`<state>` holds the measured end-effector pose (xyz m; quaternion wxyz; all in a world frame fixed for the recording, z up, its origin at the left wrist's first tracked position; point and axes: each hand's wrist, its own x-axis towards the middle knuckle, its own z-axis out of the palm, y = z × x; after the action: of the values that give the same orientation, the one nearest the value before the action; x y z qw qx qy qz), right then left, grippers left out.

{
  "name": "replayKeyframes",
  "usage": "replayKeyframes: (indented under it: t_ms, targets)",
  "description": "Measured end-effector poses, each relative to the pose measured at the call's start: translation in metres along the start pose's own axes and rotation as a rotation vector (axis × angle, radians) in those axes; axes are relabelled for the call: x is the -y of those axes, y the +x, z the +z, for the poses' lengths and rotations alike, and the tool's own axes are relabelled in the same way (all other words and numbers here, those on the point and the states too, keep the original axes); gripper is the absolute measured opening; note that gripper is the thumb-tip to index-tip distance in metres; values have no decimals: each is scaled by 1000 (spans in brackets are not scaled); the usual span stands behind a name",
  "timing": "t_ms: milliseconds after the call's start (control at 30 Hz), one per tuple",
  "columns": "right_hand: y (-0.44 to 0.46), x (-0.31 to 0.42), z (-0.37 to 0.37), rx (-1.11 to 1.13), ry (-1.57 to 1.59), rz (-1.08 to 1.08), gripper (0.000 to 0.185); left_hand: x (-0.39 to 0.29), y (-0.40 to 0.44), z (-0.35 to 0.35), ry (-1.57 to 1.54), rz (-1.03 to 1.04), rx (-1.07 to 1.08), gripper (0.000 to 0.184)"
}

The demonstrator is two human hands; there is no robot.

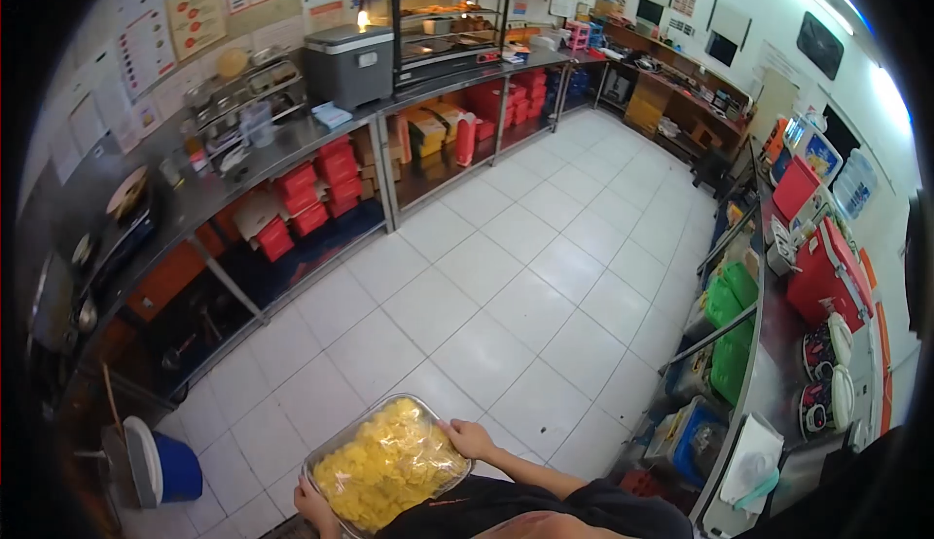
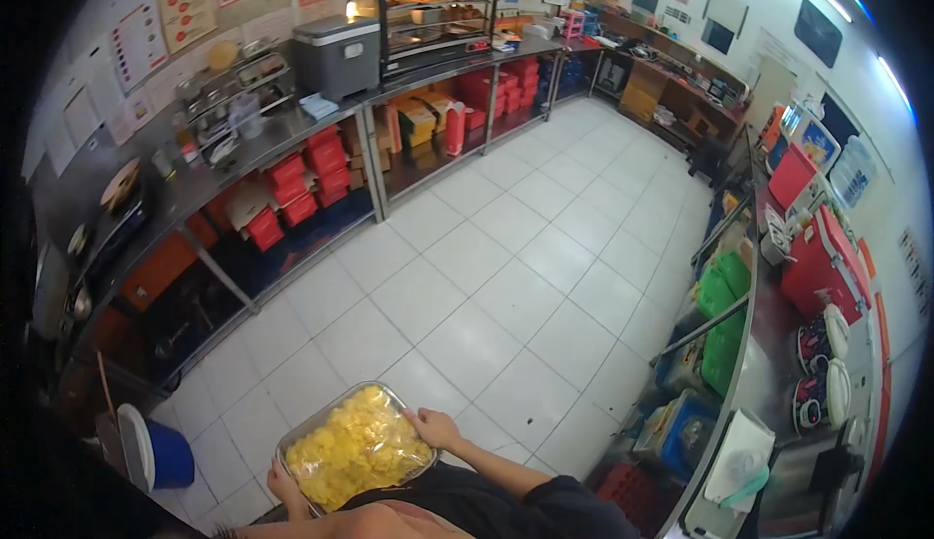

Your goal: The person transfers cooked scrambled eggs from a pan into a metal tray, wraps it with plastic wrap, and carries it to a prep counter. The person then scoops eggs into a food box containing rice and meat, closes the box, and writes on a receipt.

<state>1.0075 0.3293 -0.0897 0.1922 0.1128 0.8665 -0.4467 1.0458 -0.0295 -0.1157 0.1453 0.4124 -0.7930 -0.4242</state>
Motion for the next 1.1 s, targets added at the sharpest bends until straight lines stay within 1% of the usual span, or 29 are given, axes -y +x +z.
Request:
replayKeyframes:
  t_ms: [33,67,100,133,167,200,233,267,300,333,367,400,433,467,500,533,567,600,667,700,733,800,833,867,933,967,1033,1067,1100]
  targets:
    - [21,-12,-22,-26,-6,61,64,-22,7,40,-67,41,25,43]
    - [45,-21,-46,-39,-6,61,64,-48,12,81,-139,83,49,43]
    - [70,-30,-72,-90,-1,80,64,-80,13,119,-136,135,50,42]
    - [96,-36,-99,-137,11,104,63,-109,17,162,-134,143,59,42]
    - [125,-42,-129,-170,-7,143,61,-135,23,208,-181,141,107,40]
    - [150,-43,-163,-246,10,136,59,-164,28,247,-224,137,157,39]
    - [175,-44,-201,-288,37,136,58,-209,27,282,-220,146,171,39]
    - [197,-46,-239,-332,62,139,57,-257,22,322,-170,200,221,38]
    - [213,-50,-276,-349,58,155,57,-304,11,363,-125,246,275,37]
    - [225,-54,-312,-413,88,189,56,-347,0,401,-122,248,301,37]
    - [236,-61,-345,-480,119,223,55,-387,-12,440,-129,294,376,36]
    - [250,-77,-377,-497,121,247,55,-426,-25,481,-135,341,453,35]
    - [262,-99,-401,-587,151,308,55,-459,-40,521,-127,350,483,35]
    - [276,-120,-423,-680,188,367,55,-491,-56,563,-90,420,582,35]
    - [288,-138,-447,-702,206,389,55,-520,-72,606,-54,494,679,34]
    - [299,-154,-472,-764,248,455,55,-544,-87,653,-44,514,705,34]
    - [315,-168,-495,-821,287,520,55,-564,-103,702,-52,557,788,33]
    - [334,-180,-518,-831,299,540,55,-588,-120,741,-58,594,868,33]
    - [377,-200,-575,-875,443,599,60,-647,-151,811,-80,587,915,32]
    - [408,-219,-604,-917,383,599,61,-681,-166,844,-121,574,942,32]
    - [432,-225,-649,-930,367,581,61,-708,-176,882,-149,572,939,32]
    - [493,-223,-728,-997,349,554,61,-756,-174,954,-103,575,899,32]
    - [520,-222,-769,-928,341,539,61,-775,-170,989,-132,537,885,32]
    - [548,-224,-810,-917,350,532,61,-800,-171,1014,-125,540,871,32]
    - [603,-229,-881,-819,286,470,61,-832,-170,1057,-199,439,867,33]
    - [633,-230,-913,-825,278,406,61,-843,-170,1081,-185,415,846,33]
    - [706,-241,-968,-768,263,387,61,-868,-167,1140,-123,362,728,36]
    - [745,-244,-996,-747,260,368,61,-883,-163,1171,-124,336,698,36]
    - [786,-252,-1028,-719,250,353,61,-907,-161,1209,-116,356,687,37]
